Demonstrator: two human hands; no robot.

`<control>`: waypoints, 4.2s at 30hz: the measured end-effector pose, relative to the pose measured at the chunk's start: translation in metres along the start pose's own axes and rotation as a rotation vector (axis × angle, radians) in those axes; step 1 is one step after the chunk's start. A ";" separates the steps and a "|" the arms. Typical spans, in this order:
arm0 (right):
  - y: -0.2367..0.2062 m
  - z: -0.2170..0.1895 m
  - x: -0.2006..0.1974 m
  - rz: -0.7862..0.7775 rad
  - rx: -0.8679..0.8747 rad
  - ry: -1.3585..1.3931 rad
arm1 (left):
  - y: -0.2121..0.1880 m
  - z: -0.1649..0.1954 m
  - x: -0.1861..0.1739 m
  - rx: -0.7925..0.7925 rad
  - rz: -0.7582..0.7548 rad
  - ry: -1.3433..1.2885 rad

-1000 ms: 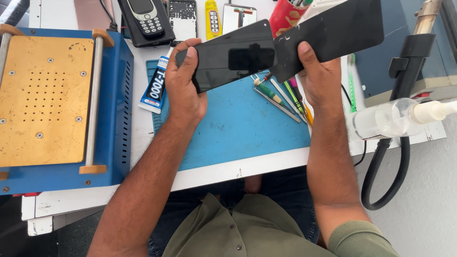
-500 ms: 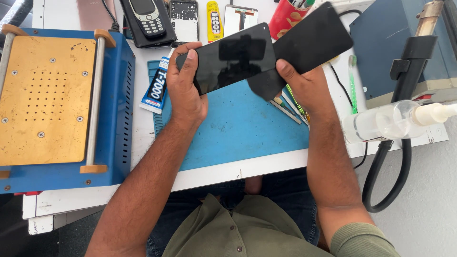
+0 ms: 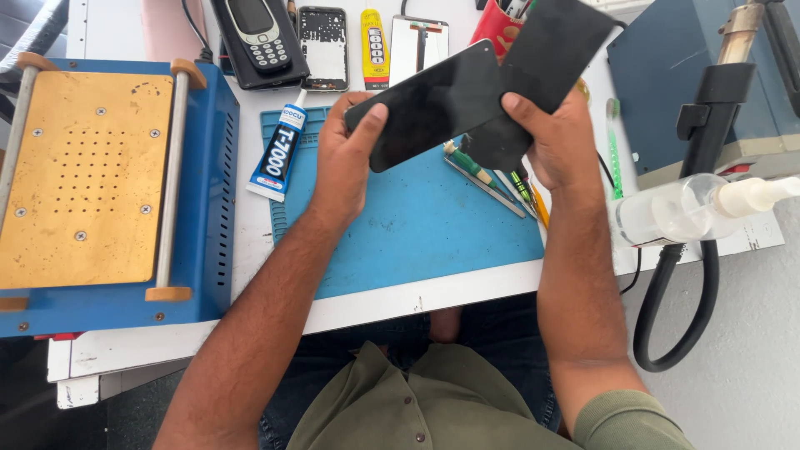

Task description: The person assembles a feature phone by inserting the battery and closing the back cover, then places it on the table. They then pick up a smartphone, insert a battery, and close the back cover. Finally, they pick up a black smartphone and repeatedly rub its screen and edges with a black cloth.

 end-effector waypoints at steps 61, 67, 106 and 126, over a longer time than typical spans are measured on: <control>-0.049 -0.004 0.031 -0.056 -0.560 -0.238 | -0.044 0.095 0.022 0.649 -0.129 0.827; -0.046 -0.007 0.025 -0.003 -0.682 -0.163 | -0.047 0.100 0.033 0.739 -0.133 1.131; -0.080 -0.100 0.127 -0.465 -0.329 -1.217 | -0.058 0.092 0.059 0.741 -0.254 0.937; -0.078 -0.096 0.144 -0.444 -0.210 -1.485 | -0.061 0.092 0.063 0.775 -0.267 0.918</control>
Point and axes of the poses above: each hand's wrist, its own y-axis towards the middle knuckle, its own x-axis out of the palm, z = x × y, the point moved 6 cm from there along y, towards the middle knuckle, and after that the axes turned 14 degrees about y, right-handed, at the moved point
